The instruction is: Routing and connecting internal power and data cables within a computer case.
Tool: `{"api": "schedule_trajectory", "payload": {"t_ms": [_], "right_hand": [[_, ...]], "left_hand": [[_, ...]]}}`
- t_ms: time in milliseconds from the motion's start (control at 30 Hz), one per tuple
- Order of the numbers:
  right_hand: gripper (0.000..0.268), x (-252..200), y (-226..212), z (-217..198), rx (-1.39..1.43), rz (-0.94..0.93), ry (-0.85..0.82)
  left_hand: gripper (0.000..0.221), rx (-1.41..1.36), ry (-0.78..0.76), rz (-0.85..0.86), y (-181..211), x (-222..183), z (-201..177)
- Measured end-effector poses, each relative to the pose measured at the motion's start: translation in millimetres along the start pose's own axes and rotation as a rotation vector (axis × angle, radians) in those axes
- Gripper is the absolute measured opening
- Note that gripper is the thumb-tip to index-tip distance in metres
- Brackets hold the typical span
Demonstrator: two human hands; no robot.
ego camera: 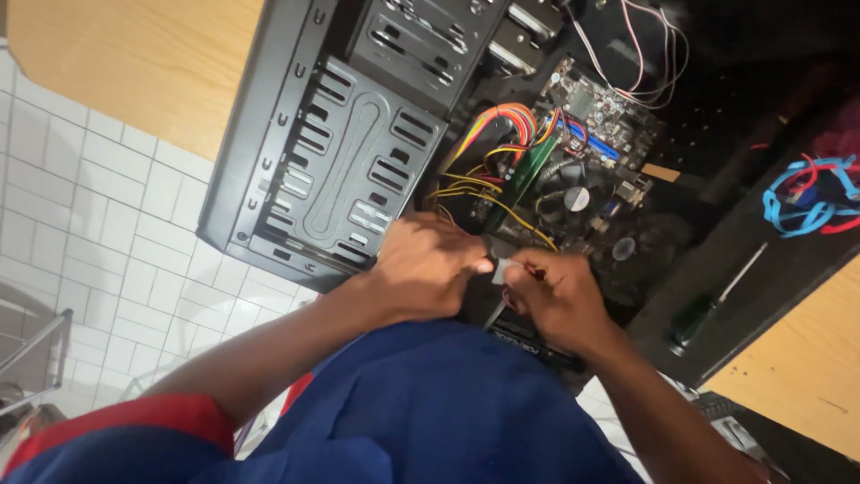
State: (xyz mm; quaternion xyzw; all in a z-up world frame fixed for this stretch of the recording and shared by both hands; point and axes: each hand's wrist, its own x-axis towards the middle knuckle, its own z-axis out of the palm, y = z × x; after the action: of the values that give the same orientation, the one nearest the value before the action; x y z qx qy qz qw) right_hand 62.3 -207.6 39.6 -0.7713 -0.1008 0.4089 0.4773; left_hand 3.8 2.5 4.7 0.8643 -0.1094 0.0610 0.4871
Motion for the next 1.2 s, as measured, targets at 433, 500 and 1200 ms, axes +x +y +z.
{"api": "schedule_trajectory", "payload": {"t_ms": [433,500,1200], "right_hand": [[0.027,10,-47,-38,-0.018,0.02,-0.384],[0.034,10,-52,-36,0.004,0.096,-0.383],[0.037,21,-37,-18,-0.176,-0.068,-0.261]], "left_hand": [[0.027,-0.082,-0.063,-0.012,2,6,-10],[0.028,-0.048,-0.059,-0.009,3,6,-11],[0.029,-0.026,0.096,0.011,5,9,-10]]}}
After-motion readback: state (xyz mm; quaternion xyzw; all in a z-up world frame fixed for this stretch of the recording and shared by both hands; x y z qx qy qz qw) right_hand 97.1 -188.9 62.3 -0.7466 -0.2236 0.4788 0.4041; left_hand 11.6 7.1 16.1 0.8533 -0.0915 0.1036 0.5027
